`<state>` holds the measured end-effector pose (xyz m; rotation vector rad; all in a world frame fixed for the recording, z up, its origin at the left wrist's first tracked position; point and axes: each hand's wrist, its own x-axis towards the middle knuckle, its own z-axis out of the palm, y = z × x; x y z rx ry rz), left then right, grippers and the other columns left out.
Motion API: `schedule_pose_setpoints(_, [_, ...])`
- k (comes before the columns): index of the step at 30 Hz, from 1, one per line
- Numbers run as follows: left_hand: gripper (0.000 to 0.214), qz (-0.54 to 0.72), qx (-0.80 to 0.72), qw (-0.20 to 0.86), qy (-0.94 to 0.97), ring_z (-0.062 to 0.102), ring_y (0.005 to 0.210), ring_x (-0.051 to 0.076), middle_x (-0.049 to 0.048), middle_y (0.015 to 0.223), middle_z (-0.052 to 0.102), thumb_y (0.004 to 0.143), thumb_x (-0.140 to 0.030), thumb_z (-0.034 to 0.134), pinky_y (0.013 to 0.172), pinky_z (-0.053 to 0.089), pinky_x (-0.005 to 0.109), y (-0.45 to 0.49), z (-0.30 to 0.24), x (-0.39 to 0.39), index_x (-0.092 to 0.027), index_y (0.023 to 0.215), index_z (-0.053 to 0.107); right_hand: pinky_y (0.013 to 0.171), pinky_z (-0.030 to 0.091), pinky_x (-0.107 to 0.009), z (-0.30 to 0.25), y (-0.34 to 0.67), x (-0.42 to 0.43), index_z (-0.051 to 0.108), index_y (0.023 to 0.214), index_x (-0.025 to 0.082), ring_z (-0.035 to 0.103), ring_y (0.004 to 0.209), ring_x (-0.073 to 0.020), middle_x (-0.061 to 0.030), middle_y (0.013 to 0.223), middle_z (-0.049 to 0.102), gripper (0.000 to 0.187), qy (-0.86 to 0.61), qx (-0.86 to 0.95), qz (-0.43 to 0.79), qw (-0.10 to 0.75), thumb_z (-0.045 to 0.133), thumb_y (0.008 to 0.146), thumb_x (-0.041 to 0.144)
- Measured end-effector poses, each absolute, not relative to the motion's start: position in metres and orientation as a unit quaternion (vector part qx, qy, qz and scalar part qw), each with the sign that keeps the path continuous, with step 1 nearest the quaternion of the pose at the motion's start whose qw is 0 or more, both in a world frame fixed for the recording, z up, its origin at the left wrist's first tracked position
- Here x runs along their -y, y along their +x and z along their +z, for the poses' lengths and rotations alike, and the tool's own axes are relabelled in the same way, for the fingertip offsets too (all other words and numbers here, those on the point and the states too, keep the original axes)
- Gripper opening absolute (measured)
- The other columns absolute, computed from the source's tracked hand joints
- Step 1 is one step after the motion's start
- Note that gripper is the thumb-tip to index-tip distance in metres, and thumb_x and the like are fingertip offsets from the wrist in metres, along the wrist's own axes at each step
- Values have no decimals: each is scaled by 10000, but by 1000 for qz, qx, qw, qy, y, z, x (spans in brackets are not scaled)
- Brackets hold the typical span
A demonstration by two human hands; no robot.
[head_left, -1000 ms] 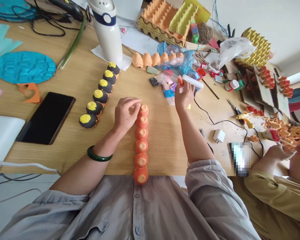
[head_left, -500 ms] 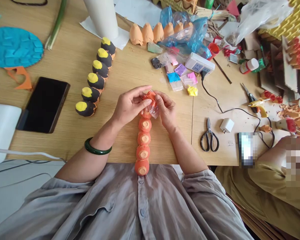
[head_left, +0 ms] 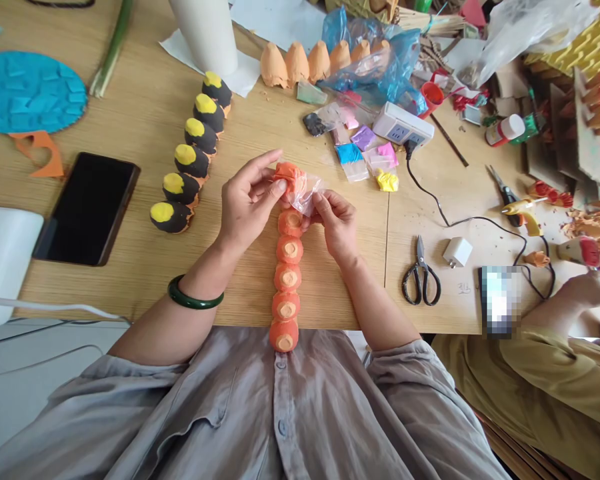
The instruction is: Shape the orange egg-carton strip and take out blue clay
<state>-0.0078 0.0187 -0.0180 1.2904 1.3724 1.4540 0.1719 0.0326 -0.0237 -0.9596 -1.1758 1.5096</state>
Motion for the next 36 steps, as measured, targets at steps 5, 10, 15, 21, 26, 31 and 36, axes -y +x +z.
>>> schedule_pose_setpoints(5, [416, 553, -562, 213, 578, 702, 1346, 330, 126, 1384, 766, 1070, -615, 756, 1048, 675, 423, -5, -11, -11, -273, 1294, 834, 540, 564, -288, -19, 173, -31, 697, 829, 264, 604, 534, -107, 48, 699, 724, 672, -432, 496, 540, 525, 880, 771, 908])
schedule_pose_setpoints(10, [281, 500, -542, 215, 640, 746, 1150, 284, 70, 1172, 801, 1066, -535, 795, 1117, 647, 453, 2, -10, -3, -274, 1142, 869, 566, 581, -331, -17, 171, -22, 688, 843, 288, 606, 556, -132, 35, 705, 707, 603, -429, 536, 506, 523, 835, 877, 871])
schedule_pose_setpoints(15, [280, 487, -537, 233, 648, 760, 1184, 299, 52, 1190, 834, 971, -495, 895, 1112, 642, 446, 5, -11, -2, -283, 1154, 888, 596, 628, -372, -16, 170, -17, 724, 885, 314, 687, 588, -177, 23, 719, 730, 563, -414, 548, 511, 517, 772, 938, 872])
schedule_pose_setpoints(21, [277, 497, -509, 210, 670, 791, 1171, 282, 51, 1208, 866, 1056, -401, 735, 1121, 634, 419, 5, -11, -1, -284, 1237, 909, 680, 637, -369, -17, 172, -15, 770, 941, 304, 718, 646, -169, 5, 810, 788, 548, -412, 581, 474, 518, 660, 1048, 829])
schedule_pose_setpoints(26, [291, 498, -506, 220, 669, 799, 1186, 270, 56, 1233, 866, 1090, -407, 727, 1176, 610, 398, 6, -11, 1, -280, 1273, 915, 678, 623, -343, -21, 173, -16, 774, 983, 283, 699, 634, -145, 3, 830, 786, 571, -410, 586, 465, 522, 657, 1043, 839])
schedule_pose_setpoints(31, [346, 518, -472, 160, 695, 834, 1125, 226, 61, 1230, 893, 1175, -394, 632, 1087, 631, 325, 7, -14, 0, -245, 1323, 907, 634, 602, -287, -28, 174, -20, 766, 992, 262, 679, 604, -116, 23, 776, 753, 512, -376, 601, 455, 539, 659, 1090, 753])
schedule_pose_setpoints(36, [342, 524, -442, 116, 718, 858, 1104, 197, 67, 1216, 907, 1198, -330, 605, 1037, 644, 276, 6, -18, -2, -209, 1332, 895, 591, 602, -267, -34, 175, -25, 725, 963, 257, 665, 584, -108, 36, 769, 738, 454, -350, 600, 466, 547, 757, 1053, 701])
